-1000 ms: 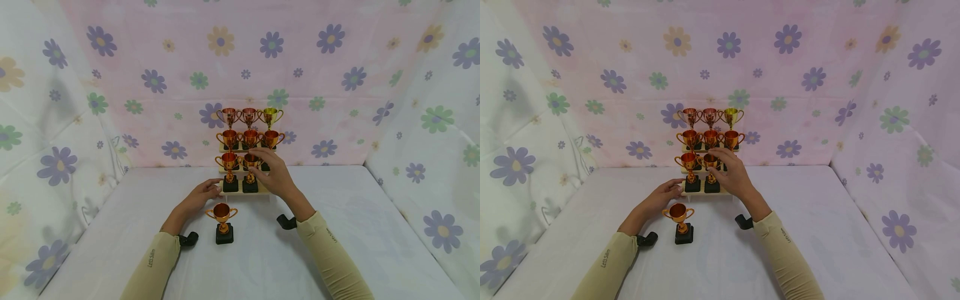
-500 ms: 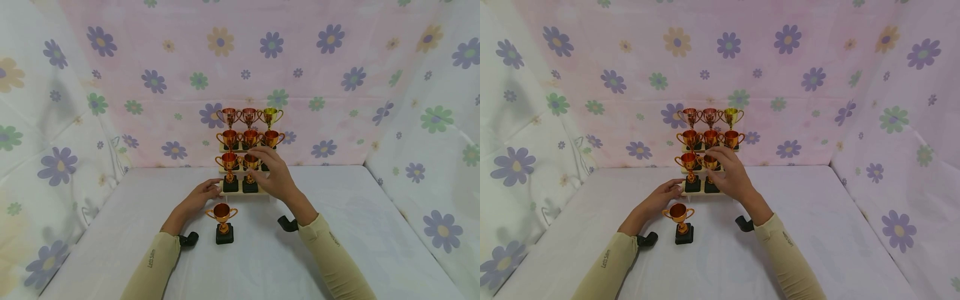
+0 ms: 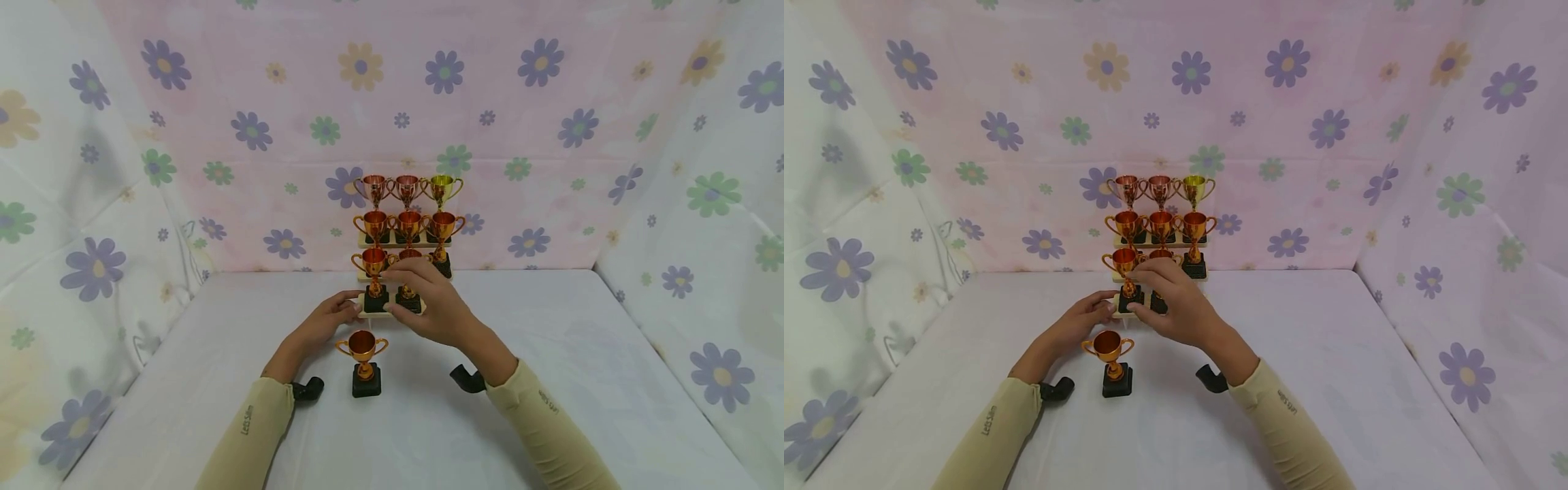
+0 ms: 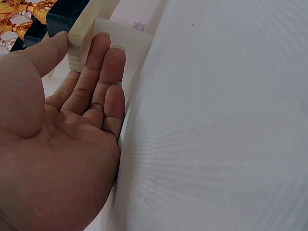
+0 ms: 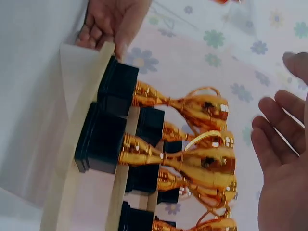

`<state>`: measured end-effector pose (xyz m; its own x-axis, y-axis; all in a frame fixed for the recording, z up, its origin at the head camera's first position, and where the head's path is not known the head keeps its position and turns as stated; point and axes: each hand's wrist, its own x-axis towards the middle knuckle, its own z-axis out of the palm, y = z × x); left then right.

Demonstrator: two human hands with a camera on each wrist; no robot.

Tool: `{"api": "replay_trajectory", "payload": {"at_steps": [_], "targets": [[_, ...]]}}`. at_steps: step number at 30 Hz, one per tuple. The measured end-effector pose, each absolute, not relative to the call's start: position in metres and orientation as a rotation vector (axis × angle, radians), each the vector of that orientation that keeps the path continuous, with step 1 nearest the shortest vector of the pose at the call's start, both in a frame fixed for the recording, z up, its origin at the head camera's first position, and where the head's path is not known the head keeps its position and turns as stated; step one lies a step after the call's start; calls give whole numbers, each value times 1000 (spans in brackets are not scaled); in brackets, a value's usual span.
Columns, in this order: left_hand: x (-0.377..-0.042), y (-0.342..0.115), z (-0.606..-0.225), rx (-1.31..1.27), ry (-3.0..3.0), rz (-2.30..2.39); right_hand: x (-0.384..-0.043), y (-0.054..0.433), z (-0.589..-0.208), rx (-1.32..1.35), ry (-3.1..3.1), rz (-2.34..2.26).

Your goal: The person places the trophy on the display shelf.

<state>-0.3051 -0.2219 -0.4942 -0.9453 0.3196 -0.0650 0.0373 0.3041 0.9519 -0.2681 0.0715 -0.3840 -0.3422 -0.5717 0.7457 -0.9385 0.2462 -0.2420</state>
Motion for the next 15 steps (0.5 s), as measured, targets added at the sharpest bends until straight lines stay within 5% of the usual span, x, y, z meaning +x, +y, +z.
{"api": "replay_trajectory", "payload": {"at_steps": [15], "targets": [[-306, -225, -496, 383, 2357, 1656, -254, 50, -399, 1696, -2154, 839]]}}
